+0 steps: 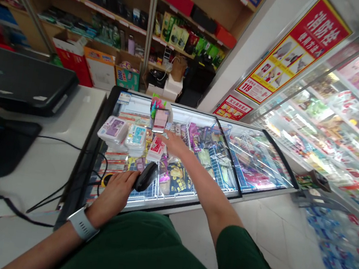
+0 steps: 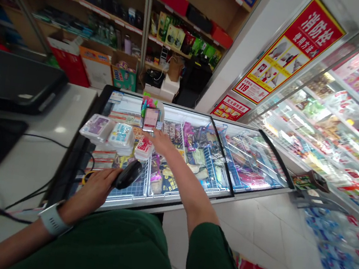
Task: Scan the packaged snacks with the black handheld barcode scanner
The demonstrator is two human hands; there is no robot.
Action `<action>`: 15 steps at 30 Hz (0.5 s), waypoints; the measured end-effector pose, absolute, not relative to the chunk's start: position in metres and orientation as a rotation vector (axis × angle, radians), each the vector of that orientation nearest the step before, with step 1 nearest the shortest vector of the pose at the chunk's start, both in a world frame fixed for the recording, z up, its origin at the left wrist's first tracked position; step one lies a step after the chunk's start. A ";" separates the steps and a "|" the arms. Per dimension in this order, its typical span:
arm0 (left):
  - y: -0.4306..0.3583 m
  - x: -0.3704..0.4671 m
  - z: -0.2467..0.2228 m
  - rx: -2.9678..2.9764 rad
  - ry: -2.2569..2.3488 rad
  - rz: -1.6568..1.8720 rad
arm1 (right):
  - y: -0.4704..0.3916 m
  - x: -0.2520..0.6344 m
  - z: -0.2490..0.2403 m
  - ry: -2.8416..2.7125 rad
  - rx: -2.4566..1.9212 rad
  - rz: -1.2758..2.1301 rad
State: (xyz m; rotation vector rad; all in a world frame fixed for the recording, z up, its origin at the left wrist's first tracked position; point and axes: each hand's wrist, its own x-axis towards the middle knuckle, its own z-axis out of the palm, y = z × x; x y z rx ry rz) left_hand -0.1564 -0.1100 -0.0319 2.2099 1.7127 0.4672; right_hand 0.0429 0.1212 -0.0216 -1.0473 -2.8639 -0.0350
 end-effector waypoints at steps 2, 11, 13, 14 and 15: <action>-0.110 -0.159 -0.031 2.207 1.712 0.458 | 0.127 0.033 -0.023 -2.909 -0.984 -0.003; -0.110 -0.167 -0.021 2.175 1.745 0.508 | 0.132 0.029 -0.020 -2.939 -0.948 0.039; -0.110 -0.167 -0.021 2.162 1.738 0.515 | 0.127 0.037 -0.019 -2.938 -0.964 0.032; -0.109 -0.167 -0.021 2.155 1.731 0.516 | 0.125 0.041 -0.018 -2.937 -0.975 0.028; -0.109 -0.167 -0.022 2.147 1.722 0.518 | 0.121 0.046 -0.017 -2.933 -0.994 0.026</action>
